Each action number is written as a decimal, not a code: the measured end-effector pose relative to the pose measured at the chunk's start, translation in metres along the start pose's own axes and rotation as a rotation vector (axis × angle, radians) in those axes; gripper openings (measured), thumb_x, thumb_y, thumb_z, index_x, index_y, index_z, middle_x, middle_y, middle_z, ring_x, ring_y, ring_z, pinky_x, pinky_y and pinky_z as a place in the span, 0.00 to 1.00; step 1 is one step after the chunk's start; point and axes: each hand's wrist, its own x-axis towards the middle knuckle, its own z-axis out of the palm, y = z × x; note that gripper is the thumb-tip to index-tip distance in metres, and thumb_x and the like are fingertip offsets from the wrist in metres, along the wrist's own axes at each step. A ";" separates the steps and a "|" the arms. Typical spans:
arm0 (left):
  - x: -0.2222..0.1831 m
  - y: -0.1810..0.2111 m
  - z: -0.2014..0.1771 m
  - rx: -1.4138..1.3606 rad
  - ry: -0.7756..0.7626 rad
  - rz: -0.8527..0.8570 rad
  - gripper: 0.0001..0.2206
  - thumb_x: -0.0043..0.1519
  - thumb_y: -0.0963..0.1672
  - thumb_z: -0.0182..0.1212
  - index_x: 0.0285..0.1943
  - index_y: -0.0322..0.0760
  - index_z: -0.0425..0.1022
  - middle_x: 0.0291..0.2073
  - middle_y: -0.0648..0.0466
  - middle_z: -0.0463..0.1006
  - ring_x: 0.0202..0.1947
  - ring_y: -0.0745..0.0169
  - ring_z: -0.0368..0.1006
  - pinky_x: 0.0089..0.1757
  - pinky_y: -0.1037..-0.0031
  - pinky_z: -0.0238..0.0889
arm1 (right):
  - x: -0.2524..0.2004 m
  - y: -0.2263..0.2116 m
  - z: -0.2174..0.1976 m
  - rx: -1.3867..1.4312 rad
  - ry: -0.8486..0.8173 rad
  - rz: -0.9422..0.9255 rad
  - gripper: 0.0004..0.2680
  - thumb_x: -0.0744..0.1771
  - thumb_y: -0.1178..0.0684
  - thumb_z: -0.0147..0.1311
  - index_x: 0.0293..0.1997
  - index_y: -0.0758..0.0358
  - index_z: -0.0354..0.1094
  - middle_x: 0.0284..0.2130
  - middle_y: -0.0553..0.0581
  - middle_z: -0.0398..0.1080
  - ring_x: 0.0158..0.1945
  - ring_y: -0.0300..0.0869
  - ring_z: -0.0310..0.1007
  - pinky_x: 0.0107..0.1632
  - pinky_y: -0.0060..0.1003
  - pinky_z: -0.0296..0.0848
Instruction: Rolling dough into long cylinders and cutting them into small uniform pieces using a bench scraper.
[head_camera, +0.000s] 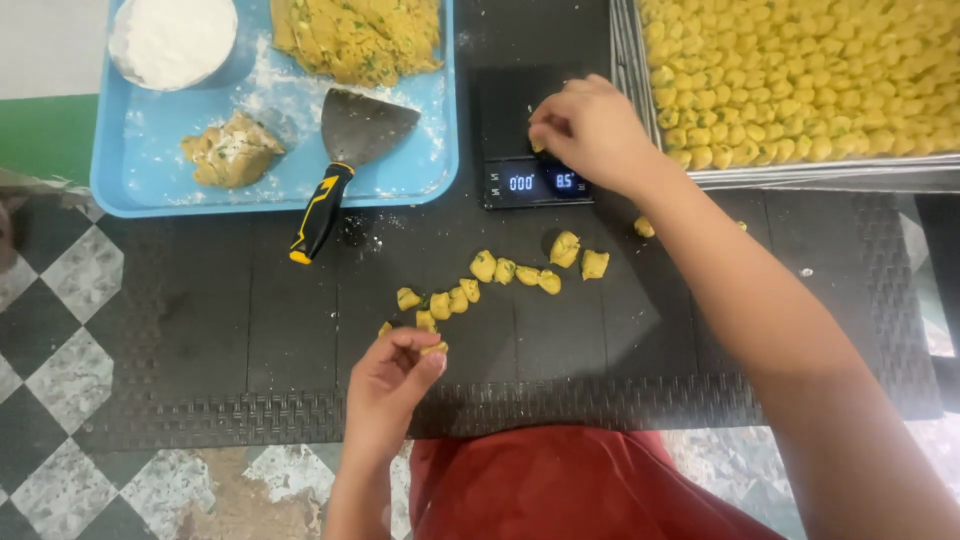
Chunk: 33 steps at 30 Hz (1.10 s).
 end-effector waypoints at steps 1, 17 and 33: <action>-0.001 -0.002 -0.002 0.007 -0.003 -0.001 0.06 0.61 0.39 0.70 0.46 0.36 0.84 0.38 0.55 0.82 0.38 0.66 0.73 0.42 0.74 0.71 | 0.005 0.002 0.002 0.030 -0.085 0.074 0.04 0.70 0.54 0.61 0.41 0.59 0.80 0.30 0.52 0.73 0.37 0.46 0.71 0.47 0.43 0.69; 0.007 0.007 0.038 -0.077 -0.110 -0.056 0.08 0.57 0.37 0.72 0.44 0.36 0.84 0.35 0.51 0.88 0.35 0.63 0.83 0.42 0.70 0.80 | -0.088 -0.167 -0.049 0.470 -0.182 -0.314 0.08 0.69 0.53 0.62 0.44 0.64 0.66 0.34 0.57 0.71 0.38 0.46 0.77 0.40 0.36 0.84; 0.005 -0.005 0.040 -0.187 -0.323 0.017 0.03 0.65 0.40 0.66 0.44 0.34 0.83 0.36 0.53 0.84 0.37 0.67 0.76 0.42 0.75 0.74 | -0.106 -0.176 -0.044 0.551 -0.154 -0.288 0.12 0.68 0.60 0.65 0.57 0.68 0.73 0.38 0.57 0.72 0.39 0.46 0.74 0.39 0.38 0.77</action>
